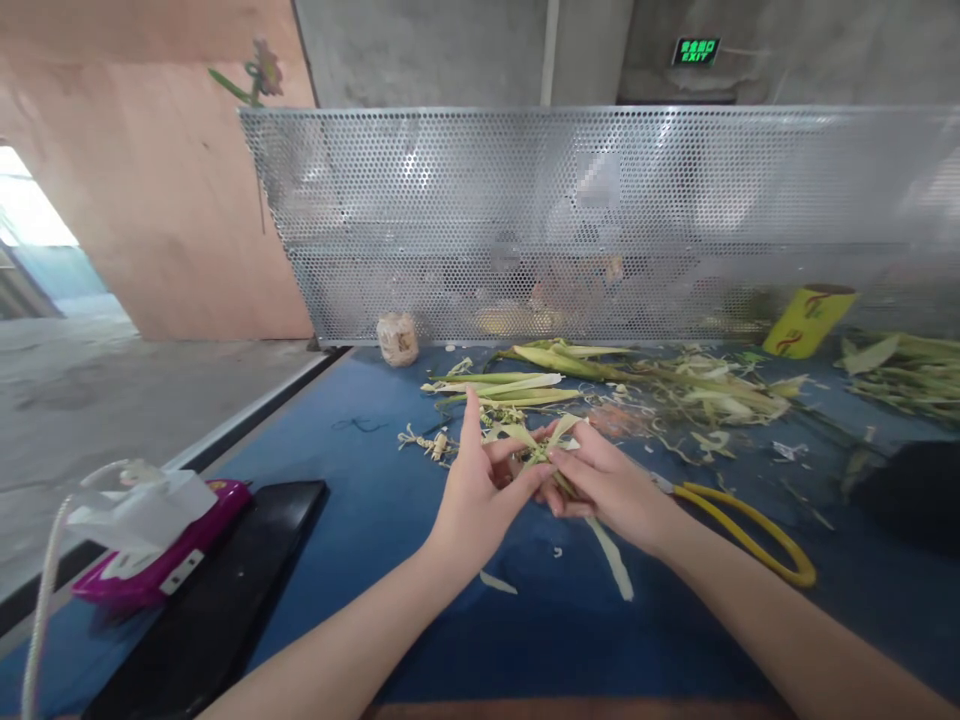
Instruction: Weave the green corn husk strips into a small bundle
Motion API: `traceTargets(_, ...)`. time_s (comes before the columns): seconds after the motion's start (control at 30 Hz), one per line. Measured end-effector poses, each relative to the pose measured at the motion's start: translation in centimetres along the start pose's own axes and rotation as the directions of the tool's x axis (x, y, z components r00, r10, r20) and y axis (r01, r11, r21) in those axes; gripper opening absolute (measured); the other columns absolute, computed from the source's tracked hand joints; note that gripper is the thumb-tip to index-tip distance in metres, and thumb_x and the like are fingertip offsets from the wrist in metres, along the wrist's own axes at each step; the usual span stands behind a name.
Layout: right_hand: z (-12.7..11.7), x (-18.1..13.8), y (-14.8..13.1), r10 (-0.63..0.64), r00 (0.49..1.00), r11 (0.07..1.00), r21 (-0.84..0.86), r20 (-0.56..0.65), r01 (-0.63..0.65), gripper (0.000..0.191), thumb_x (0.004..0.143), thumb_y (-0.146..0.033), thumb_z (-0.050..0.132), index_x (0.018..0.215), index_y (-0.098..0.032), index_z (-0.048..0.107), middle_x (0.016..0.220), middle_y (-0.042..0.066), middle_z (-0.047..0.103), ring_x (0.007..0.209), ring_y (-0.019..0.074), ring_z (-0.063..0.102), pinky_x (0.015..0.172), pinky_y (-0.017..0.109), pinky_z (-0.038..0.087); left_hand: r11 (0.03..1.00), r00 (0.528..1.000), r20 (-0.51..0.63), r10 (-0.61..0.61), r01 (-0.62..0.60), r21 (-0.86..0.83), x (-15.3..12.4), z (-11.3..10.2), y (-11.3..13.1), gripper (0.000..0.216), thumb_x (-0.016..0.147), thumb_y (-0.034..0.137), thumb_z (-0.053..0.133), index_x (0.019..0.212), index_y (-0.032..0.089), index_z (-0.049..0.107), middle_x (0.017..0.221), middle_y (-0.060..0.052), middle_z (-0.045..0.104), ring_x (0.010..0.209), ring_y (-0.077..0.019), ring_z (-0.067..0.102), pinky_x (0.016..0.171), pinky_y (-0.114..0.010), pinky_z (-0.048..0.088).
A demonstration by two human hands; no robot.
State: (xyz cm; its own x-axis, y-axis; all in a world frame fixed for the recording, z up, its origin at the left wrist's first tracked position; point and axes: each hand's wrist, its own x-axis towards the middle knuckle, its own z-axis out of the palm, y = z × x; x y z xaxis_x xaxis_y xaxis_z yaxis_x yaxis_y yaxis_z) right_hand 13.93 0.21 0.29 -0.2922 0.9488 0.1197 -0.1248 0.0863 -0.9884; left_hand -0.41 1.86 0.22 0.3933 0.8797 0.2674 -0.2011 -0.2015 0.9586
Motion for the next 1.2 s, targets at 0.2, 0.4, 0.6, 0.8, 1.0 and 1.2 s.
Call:
traceTargets(0.2, -0.4, -0.1, -0.4, 0.07, 0.997, 0.997, -0.027, -0.012, -0.07, 0.028, 0.081, -0.039, 0.054, 0.09, -0.021, 0.034, 0.053, -0.007, 0.052, 0.04, 0.0045, 0.035, 0.043, 0.019, 0.027, 0.999, 0.992, -0.123, 0.039, -0.035, 0.038, 0.3, -0.3, 0.0, 0.094, 0.071, 0.021, 0.065, 0.139, 0.022, 0.001, 0.073, 0.003, 0.059, 0.052, -0.0081, 0.052, 0.053, -0.023, 0.046)
traceTargets(0.4, -0.8, -0.3, -1.0, 0.114, 0.993, 0.977, -0.179, -0.012, -0.114, 0.025, 0.081, -0.039, 0.054, 0.091, -0.018, 0.044, 0.05, -0.009, 0.044, 0.042, 0.0041, 0.036, 0.041, 0.018, 0.028, 0.999, 0.998, -0.061, 0.024, -0.026, -0.034, 0.2, -0.1, 0.3, 0.091, 0.074, 0.02, 0.062, 0.139, 0.024, -0.002, 0.069, 0.004, 0.056, 0.05, -0.009, 0.055, 0.04, -0.019, 0.042)
traceTargets(0.6, -1.7, -0.4, -0.7, 0.174, 0.985, 0.97, -0.177, 0.022, -0.167, 0.03, 0.081, -0.038, 0.053, 0.101, -0.017, 0.05, 0.051, -0.006, 0.049, 0.042, 0.0056, 0.04, 0.042, 0.018, 0.03, 0.997, 0.998, -0.061, 0.032, -0.036, -0.073, 0.4, -0.4, 0.2, 0.099, 0.072, 0.014, 0.063, 0.138, 0.025, -0.01, 0.073, 0.004, 0.056, 0.048, -0.0076, 0.051, 0.038, -0.019, 0.044)
traceTargets(0.8, -1.3, 0.2, -0.5, -0.04, 0.997, 0.972, -0.232, -0.065, 0.024, 0.024, 0.077, -0.037, 0.057, 0.094, -0.021, 0.063, 0.087, 0.003, 0.066, 0.075, 0.0143, 0.06, 0.073, 0.029, 0.045, 0.987, 0.994, 0.051, -0.096, 0.101, -0.123, 0.1, -0.1, 0.5, 0.096, 0.075, 0.016, 0.059, 0.138, 0.017, -0.013, 0.07, 0.002, 0.056, 0.058, -0.0139, 0.058, 0.041, -0.024, 0.051)
traceTargets(1.0, -1.2, 0.0, -0.8, -0.251, 0.925, 0.843, -0.534, -0.286, 0.064, 0.013, 0.071, -0.03, 0.062, 0.067, -0.019, 0.065, 0.072, 0.004, 0.065, 0.07, 0.0189, 0.061, 0.066, 0.03, 0.045, 0.981, 0.987, 0.076, -0.142, 0.151, -0.119, 0.2, 0.1, 0.5, 0.096, 0.071, 0.013, 0.062, 0.139, 0.018, -0.005, 0.075, 0.0, 0.056, 0.06, -0.0128, 0.056, 0.04, -0.024, 0.051)
traceTargets(1.2, -1.2, -0.2, -1.1, -0.187, 0.96, 0.849, -0.525, -0.21, 0.05, 0.016, 0.076, -0.03, 0.056, 0.065, -0.019, 0.061, 0.06, 0.0, 0.062, 0.059, 0.0145, 0.058, 0.059, 0.025, 0.043, 0.979, 0.981, 0.106, -0.159, 0.171, -0.111, 0.1, 0.0, 0.6, 0.091, 0.071, 0.008, 0.06, 0.14, 0.018, 0.0, 0.073, 0.003, 0.052, 0.058, -0.0097, 0.052, 0.046, -0.024, 0.051)
